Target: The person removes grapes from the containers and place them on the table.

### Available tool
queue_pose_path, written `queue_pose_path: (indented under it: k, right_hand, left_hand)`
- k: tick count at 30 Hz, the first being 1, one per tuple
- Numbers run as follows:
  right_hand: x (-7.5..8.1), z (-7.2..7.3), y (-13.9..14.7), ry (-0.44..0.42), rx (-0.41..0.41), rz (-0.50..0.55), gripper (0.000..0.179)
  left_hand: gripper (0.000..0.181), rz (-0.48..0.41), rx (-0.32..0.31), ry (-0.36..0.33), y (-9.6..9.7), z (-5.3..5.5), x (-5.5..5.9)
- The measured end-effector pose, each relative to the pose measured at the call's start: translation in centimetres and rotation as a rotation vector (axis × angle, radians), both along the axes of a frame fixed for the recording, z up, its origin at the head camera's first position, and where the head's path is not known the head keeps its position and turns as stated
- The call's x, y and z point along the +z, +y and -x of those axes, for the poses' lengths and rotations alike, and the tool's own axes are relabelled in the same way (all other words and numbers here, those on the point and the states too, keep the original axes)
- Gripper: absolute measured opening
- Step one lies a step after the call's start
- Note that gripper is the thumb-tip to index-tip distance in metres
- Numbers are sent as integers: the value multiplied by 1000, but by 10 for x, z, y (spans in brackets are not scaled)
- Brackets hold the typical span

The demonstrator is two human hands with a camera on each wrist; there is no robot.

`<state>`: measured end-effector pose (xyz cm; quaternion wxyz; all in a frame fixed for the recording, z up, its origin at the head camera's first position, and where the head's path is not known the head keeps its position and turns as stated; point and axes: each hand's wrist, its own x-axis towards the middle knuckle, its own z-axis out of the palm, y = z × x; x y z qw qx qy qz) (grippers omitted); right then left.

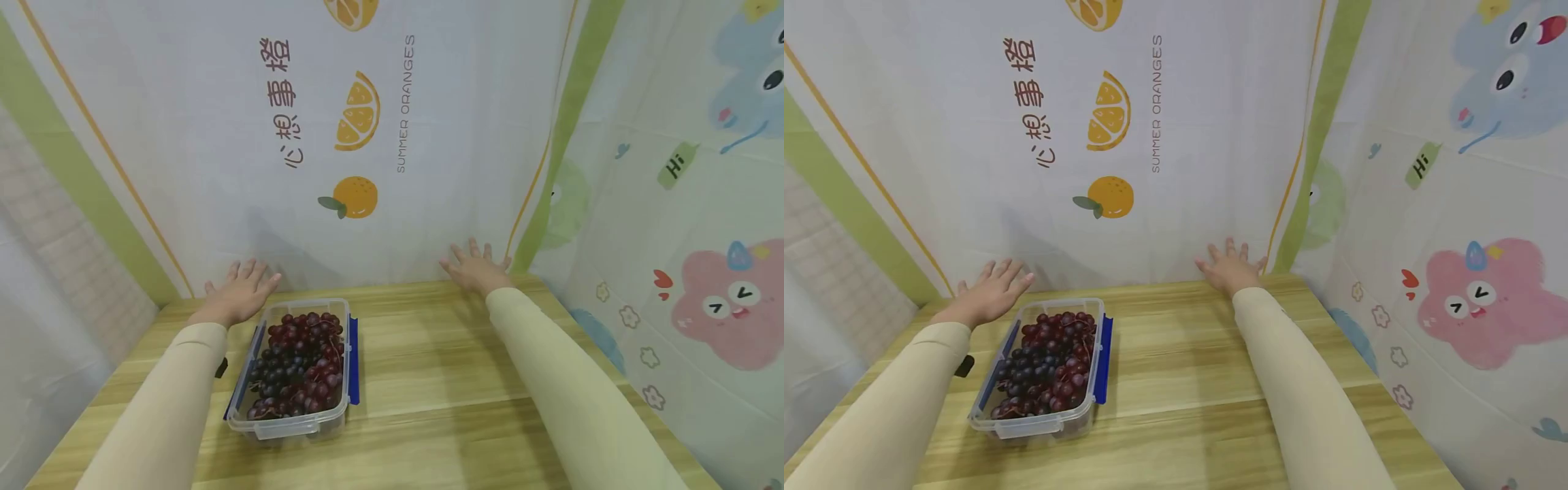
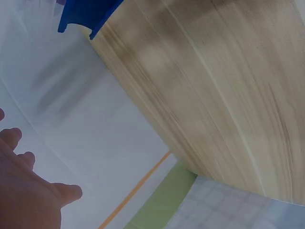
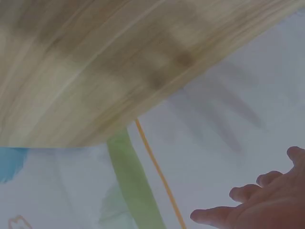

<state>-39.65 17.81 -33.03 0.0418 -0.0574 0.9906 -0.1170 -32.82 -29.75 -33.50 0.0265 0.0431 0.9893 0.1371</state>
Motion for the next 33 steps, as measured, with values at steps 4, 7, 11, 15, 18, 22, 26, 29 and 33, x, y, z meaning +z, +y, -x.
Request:
queue_pose_path:
  k: [4,7,11,15,18,22,26,29,33]
  right_hand:
    - [7,-3,-5,-23,50,-10,77]
    - [14,-6,-12,-67,100,-22,78]
    - [24,-12,-28,-112,159,-60,80]
    - [32,-21,-51,-152,237,-135,81]
    - [36,-32,-71,-181,319,-188,81]
    - [39,-49,-98,-198,427,-210,81]
    - [43,-70,-125,-154,529,-267,79]
    - [42,-85,-145,-85,604,-344,77]
    - [37,-105,-168,-16,701,-409,74]
  left_hand:
    - [96,-66,-3,18,1,0,1]
    - [93,-149,-16,38,-1,-2,3]
    - [86,-222,-85,46,-3,-8,3]
    - [90,-226,-149,-43,0,-23,3]
    - [88,-206,-198,-102,5,-40,-1]
    - [80,-173,-252,-93,10,-63,-7]
    - [84,-94,-263,-36,13,-81,-14]
    - [91,-27,-251,5,13,-94,-22]
    - [104,38,-205,22,16,-112,-37]
